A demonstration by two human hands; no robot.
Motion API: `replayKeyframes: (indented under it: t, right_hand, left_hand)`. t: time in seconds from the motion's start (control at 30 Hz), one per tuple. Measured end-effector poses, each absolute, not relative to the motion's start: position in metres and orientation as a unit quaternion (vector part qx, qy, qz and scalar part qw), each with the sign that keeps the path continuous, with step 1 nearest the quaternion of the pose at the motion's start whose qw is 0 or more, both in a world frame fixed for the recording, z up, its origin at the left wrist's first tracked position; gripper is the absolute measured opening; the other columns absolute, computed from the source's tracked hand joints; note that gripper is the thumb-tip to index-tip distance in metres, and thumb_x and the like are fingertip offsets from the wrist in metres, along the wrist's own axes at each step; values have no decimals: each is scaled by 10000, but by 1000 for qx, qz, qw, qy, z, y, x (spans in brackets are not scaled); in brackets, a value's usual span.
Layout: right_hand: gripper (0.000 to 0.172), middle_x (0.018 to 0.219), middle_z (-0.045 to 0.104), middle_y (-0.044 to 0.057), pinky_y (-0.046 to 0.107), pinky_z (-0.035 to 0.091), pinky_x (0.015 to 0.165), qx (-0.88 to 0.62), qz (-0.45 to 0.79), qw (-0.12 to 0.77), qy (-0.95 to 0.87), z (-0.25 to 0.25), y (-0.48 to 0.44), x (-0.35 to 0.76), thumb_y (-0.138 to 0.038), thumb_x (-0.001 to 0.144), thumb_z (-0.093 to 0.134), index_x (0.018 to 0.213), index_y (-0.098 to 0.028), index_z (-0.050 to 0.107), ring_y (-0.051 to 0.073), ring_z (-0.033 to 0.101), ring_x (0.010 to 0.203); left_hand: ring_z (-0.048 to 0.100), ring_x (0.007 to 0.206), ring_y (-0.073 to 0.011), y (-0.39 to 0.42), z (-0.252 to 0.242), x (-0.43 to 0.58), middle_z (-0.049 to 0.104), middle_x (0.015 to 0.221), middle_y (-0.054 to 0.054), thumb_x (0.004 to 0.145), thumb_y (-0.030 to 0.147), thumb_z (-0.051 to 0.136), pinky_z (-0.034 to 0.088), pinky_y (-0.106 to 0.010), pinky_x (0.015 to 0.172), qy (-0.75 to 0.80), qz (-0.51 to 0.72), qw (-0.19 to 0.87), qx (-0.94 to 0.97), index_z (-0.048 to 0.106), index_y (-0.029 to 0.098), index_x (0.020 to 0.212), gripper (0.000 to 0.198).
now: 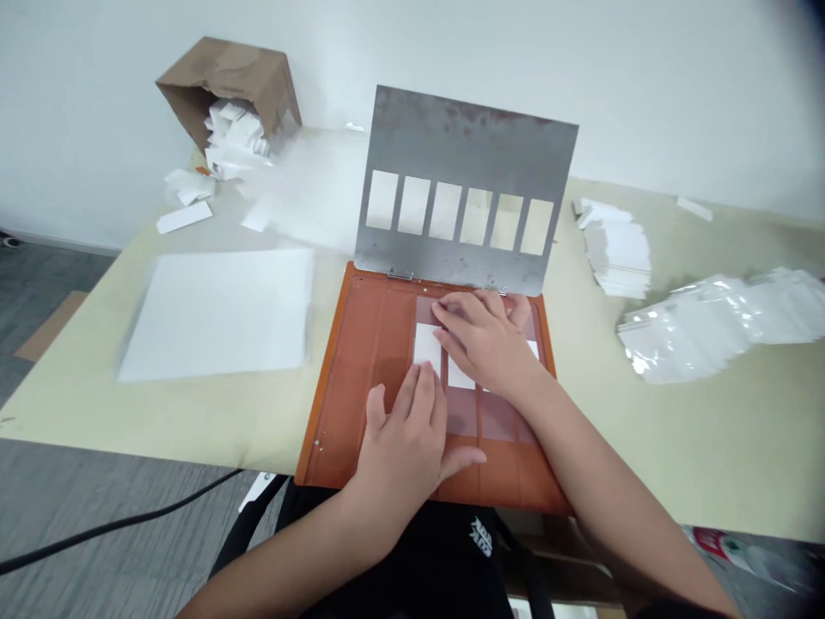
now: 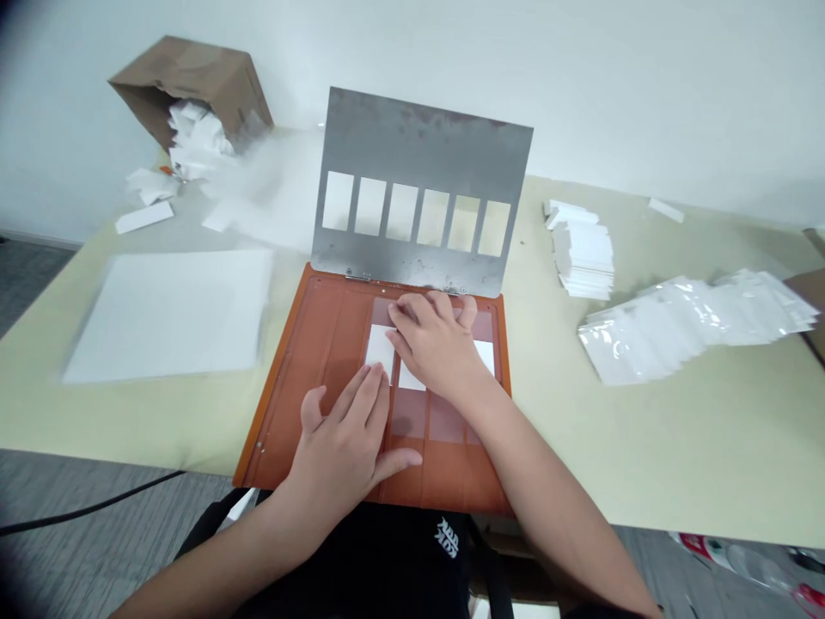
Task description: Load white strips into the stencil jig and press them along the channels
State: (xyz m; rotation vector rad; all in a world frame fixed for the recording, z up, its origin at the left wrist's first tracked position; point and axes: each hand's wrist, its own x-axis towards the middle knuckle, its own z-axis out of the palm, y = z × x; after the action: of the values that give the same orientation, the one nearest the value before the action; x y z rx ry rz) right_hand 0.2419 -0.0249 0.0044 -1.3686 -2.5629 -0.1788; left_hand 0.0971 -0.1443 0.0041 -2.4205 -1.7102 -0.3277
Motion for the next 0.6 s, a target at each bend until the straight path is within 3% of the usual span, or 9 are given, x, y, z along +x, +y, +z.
replayKeyframes:
  t: [0.27,0.5,0.6]
  right_hand:
    - [182,1175,698,22,454,197,938,-469,18,175,-865,4,-22,241,-307,969,502,980,-264,679,243,549,1103]
    - [156,864,761,-30,445,168,992,-461,45,239,-854,4,-24,240,-268,958,527,1028,-274,666,205,623,970]
    - [199,852,760,-46,435,164,967,-433,48,241,-867,6,-26,241,-290,964,541,861,-280,710,191,621,945]
  left_hand:
    - [587,1200,-261,-144,4,98,614,1376,-94,944,693,253,421,-427,918,-572,-110,77,-809,629,117,1278,764]
    - [584,1192,-251,-143,5,97,624,1366,-75,963,670,238,405,-422,920,-574,-113,78,-807,638,133,1271,737]
    - [584,1187,-246,-143,6,98,631,1356,-71,983,640,184,388,-412,925,-577,-118,85,-804,651,146,1257,733]
